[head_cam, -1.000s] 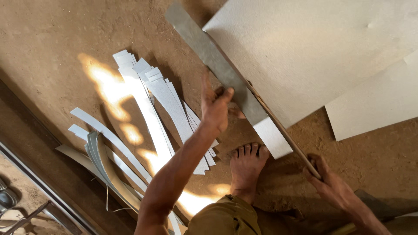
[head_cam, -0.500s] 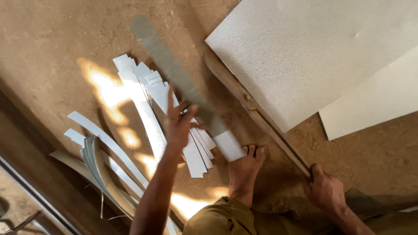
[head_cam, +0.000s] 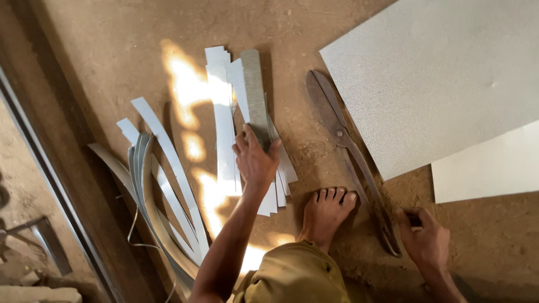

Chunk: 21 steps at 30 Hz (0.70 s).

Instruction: The person kneels on the ground and cuts narrow strips from a large light-colored metal sheet using hand shears, holding a straight metal edge as a guide along the cut line. Cut strips are stacked with a pile of finished strips beside the work area.

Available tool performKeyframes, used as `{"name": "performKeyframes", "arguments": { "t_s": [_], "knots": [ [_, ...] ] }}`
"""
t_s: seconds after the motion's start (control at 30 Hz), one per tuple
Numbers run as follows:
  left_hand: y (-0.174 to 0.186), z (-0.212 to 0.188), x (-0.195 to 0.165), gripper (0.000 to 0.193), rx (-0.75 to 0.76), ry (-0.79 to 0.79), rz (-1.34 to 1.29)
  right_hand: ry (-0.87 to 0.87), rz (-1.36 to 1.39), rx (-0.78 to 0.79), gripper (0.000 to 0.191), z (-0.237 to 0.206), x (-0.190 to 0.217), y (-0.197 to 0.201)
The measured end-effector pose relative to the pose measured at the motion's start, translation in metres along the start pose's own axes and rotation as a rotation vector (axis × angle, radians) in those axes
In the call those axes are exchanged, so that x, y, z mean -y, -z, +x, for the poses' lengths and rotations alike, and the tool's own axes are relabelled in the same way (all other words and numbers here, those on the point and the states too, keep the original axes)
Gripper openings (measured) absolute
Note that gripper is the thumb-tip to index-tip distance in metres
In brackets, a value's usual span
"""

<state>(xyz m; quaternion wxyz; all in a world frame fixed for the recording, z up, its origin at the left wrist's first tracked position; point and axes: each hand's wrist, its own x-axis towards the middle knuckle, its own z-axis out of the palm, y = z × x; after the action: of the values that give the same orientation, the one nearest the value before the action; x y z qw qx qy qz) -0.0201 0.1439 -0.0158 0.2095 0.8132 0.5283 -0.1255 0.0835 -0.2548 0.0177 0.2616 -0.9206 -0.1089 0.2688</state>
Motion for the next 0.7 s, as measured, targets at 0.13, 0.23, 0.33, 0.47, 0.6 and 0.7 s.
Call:
{"name": "performKeyframes", "arguments": {
  "t_s": [0.13, 0.23, 0.33, 0.47, 0.6, 0.7],
  "knots": [
    [0.002, 0.003, -0.012, 0.096, -0.098, 0.014, -0.049, -0.385, 0.264, 0.067, 0.034, 0.031, 0.003, -0.014],
    [0.005, 0.002, -0.007, 0.078, -0.144, -0.045, -0.13, -0.39, 0.326, 0.085, 0.035, 0.047, 0.015, -0.025],
    [0.013, 0.002, -0.001, 0.072, -0.138, -0.017, -0.26, -0.464, 0.51, 0.101, 0.037, 0.061, 0.028, -0.029],
    [0.032, -0.006, 0.022, 0.072, -0.264, -0.025, -0.452, -0.544, 0.617, 0.09, 0.031, 0.077, 0.033, -0.035],
    [0.051, -0.032, 0.082, 0.062, -0.42, -0.116, -0.703, -0.469, 0.714, 0.067, 0.026, 0.089, 0.027, -0.045],
    [0.054, -0.055, 0.134, 0.066, -0.393, 0.027, -0.695, -0.27, 0.873, -0.033, 0.026, 0.101, 0.027, -0.042]
  ]
}}
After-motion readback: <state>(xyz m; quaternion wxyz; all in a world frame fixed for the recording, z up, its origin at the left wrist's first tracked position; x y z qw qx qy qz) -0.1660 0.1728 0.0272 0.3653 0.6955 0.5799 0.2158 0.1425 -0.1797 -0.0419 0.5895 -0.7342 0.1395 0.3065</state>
